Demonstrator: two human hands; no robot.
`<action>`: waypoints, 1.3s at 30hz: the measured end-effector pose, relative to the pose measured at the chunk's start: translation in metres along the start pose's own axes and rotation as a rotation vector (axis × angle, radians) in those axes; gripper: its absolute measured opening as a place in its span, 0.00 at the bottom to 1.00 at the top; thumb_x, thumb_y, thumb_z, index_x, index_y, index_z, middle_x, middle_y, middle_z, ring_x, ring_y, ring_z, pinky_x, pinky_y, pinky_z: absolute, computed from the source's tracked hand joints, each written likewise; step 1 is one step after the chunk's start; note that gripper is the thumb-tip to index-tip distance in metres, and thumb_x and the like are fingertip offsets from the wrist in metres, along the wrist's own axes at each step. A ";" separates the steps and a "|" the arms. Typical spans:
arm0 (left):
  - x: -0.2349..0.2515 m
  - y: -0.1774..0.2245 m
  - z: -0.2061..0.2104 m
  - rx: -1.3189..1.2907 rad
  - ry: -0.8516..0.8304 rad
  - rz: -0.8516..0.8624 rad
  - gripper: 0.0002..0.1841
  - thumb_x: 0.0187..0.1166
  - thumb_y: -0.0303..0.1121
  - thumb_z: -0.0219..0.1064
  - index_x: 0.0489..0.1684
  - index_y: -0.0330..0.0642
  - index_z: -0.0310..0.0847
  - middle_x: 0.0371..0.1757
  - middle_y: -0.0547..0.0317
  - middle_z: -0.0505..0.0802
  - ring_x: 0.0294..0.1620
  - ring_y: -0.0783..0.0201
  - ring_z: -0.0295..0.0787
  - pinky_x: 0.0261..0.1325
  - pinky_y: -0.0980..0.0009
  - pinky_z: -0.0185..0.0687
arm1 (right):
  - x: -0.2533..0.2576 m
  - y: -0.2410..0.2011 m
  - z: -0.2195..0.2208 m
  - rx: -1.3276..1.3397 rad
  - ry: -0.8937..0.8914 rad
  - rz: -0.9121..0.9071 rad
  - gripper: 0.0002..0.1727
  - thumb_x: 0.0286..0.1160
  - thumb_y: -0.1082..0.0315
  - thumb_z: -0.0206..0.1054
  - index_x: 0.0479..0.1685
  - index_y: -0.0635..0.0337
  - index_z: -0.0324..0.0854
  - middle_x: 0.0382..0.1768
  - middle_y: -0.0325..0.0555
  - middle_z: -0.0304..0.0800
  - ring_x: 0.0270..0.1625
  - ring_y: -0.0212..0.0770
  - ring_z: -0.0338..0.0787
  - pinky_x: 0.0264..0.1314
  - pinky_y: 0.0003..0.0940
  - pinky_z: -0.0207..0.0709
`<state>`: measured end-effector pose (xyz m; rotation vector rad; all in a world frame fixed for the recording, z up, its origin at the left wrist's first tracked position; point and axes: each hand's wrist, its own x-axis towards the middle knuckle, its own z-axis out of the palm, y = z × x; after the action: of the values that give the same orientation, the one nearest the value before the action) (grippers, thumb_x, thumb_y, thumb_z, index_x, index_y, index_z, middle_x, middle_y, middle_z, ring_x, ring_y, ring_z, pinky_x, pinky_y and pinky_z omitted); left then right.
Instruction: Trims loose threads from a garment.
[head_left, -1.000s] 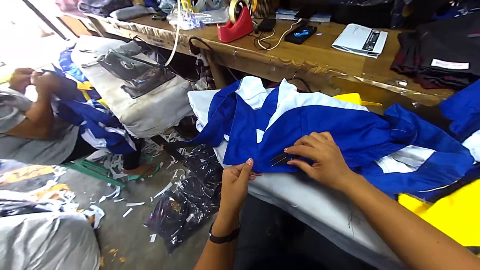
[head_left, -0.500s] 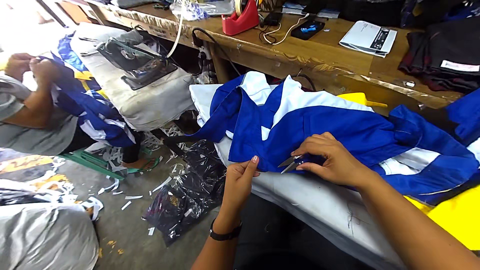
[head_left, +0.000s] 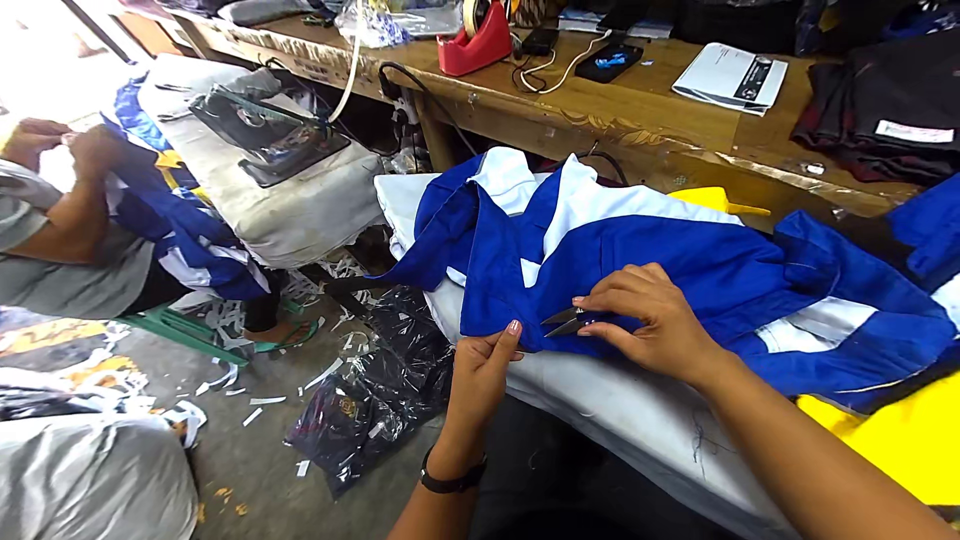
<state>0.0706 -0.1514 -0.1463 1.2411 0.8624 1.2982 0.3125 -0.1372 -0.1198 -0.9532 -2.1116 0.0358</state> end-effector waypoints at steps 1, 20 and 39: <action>0.000 0.000 0.000 -0.003 0.000 0.002 0.17 0.85 0.23 0.55 0.29 0.41 0.90 0.28 0.68 0.95 0.33 0.76 0.93 0.45 0.77 0.90 | -0.001 0.000 0.001 0.010 -0.006 0.007 0.15 0.71 0.55 0.74 0.47 0.54 0.95 0.43 0.37 0.92 0.47 0.34 0.84 0.56 0.39 0.68; -0.008 -0.007 0.008 0.006 -0.027 0.050 0.14 0.85 0.23 0.56 0.33 0.43 0.88 0.32 0.71 0.95 0.35 0.78 0.92 0.48 0.77 0.89 | -0.019 -0.011 0.003 -0.006 -0.010 0.086 0.16 0.79 0.52 0.68 0.45 0.52 0.96 0.42 0.37 0.95 0.45 0.33 0.89 0.49 0.34 0.77; -0.013 -0.005 0.010 -0.103 -0.044 -0.003 0.14 0.85 0.22 0.54 0.36 0.41 0.87 0.33 0.67 0.96 0.36 0.75 0.94 0.49 0.75 0.91 | -0.010 -0.031 0.001 0.265 0.036 0.417 0.19 0.82 0.50 0.64 0.60 0.54 0.81 0.45 0.33 0.86 0.42 0.22 0.84 0.45 0.23 0.81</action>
<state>0.0796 -0.1653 -0.1512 1.1829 0.7566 1.2921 0.2964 -0.1649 -0.1171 -1.2006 -1.7869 0.4929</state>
